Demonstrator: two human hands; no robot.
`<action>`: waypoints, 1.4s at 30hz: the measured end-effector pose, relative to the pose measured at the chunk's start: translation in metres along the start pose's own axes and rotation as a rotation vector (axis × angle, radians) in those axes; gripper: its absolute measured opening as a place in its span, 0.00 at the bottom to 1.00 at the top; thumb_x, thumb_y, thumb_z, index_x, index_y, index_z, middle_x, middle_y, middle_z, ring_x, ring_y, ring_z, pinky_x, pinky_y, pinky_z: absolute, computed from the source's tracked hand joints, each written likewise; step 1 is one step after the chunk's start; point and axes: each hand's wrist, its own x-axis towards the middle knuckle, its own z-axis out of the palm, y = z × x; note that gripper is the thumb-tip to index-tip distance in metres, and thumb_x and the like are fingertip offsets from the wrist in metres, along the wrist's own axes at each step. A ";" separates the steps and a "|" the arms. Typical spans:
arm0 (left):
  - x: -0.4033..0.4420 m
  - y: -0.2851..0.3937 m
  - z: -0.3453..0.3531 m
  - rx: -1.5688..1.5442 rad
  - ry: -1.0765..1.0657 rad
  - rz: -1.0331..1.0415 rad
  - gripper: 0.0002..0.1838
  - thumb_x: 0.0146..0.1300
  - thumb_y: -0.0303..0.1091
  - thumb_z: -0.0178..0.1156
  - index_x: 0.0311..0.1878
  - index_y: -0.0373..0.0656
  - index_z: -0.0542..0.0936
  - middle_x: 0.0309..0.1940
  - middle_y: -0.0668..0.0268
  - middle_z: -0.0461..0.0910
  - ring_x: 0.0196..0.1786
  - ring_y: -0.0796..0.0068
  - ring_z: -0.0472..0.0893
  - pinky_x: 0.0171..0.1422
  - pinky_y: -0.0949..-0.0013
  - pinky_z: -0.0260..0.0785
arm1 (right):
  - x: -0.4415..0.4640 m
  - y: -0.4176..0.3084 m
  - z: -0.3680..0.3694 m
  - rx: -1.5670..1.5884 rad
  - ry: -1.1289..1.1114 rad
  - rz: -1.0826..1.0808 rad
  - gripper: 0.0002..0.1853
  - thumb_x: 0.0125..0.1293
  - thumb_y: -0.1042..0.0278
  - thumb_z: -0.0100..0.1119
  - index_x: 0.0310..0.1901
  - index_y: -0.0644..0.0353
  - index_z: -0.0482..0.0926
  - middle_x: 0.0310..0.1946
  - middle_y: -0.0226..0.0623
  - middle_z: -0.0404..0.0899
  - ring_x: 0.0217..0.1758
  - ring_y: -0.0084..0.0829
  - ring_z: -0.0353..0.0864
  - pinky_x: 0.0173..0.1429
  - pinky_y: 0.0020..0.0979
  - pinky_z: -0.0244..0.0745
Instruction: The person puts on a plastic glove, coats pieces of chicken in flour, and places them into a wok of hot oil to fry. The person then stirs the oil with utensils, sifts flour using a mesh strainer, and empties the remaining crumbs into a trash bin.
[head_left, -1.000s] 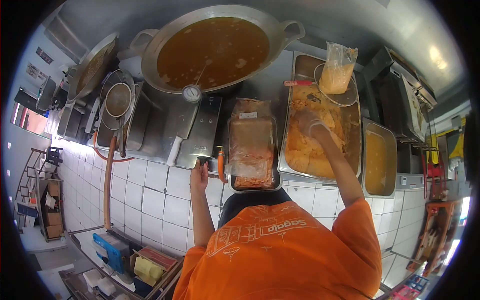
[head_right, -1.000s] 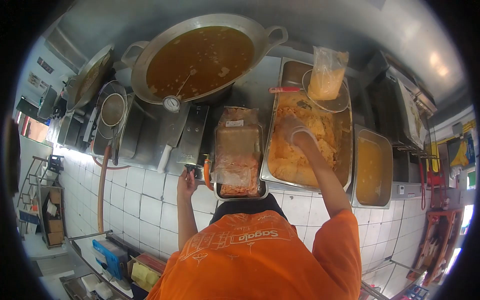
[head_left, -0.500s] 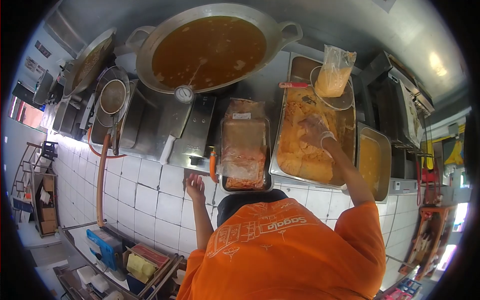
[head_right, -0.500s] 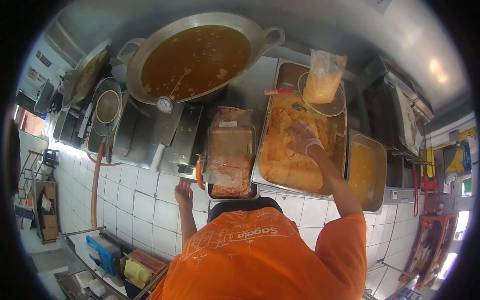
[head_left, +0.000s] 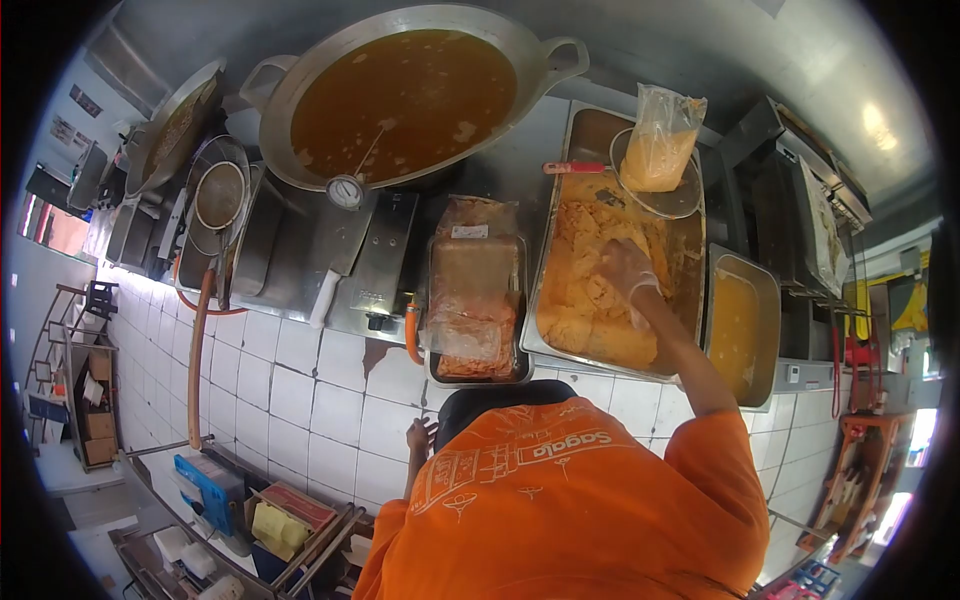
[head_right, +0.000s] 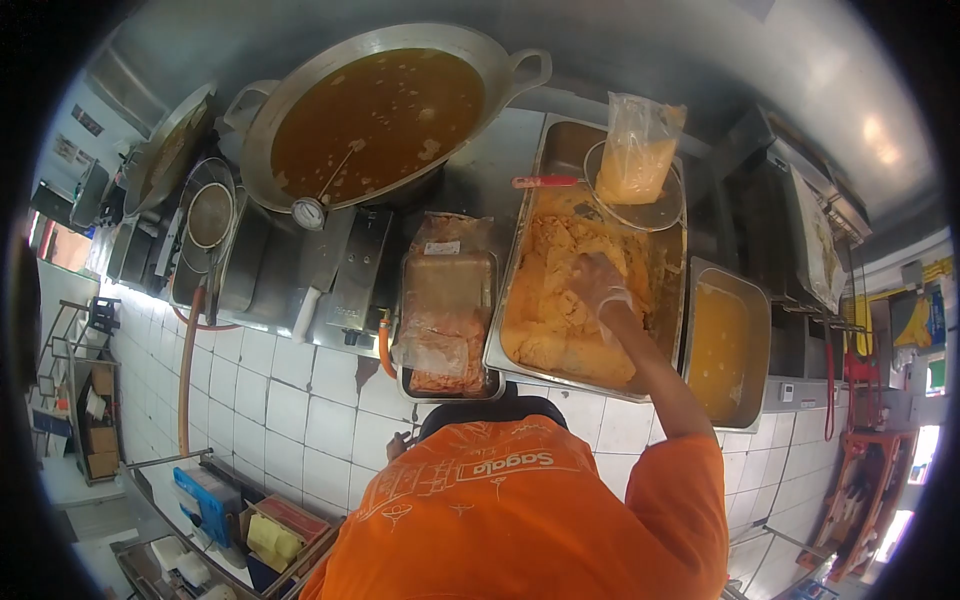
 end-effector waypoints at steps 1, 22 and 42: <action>-0.006 -0.003 0.000 0.017 -0.002 0.002 0.27 0.67 0.53 0.36 0.54 0.44 0.73 0.40 0.59 0.81 0.32 0.69 0.78 0.31 0.69 0.68 | 0.000 0.003 -0.005 0.009 -0.066 0.072 0.12 0.53 0.63 0.58 0.38 0.57 0.78 0.45 0.39 0.73 0.51 0.38 0.72 0.57 0.32 0.67; -0.020 -0.022 0.002 0.088 0.073 -0.033 0.28 0.64 0.53 0.36 0.53 0.43 0.74 0.33 0.61 0.77 0.26 0.73 0.73 0.26 0.67 0.66 | -0.046 0.035 0.016 0.171 -0.064 0.108 0.17 0.50 0.61 0.63 0.43 0.54 0.78 0.40 0.40 0.80 0.42 0.35 0.79 0.47 0.31 0.72; -0.001 -0.028 -0.011 -0.059 0.024 -0.034 0.28 0.66 0.55 0.33 0.56 0.45 0.71 0.39 0.62 0.80 0.29 0.72 0.76 0.31 0.68 0.68 | 0.012 -0.036 -0.173 -0.120 -0.187 -0.024 0.15 0.41 0.65 0.67 0.34 0.56 0.81 0.32 0.35 0.82 0.34 0.30 0.80 0.40 0.28 0.74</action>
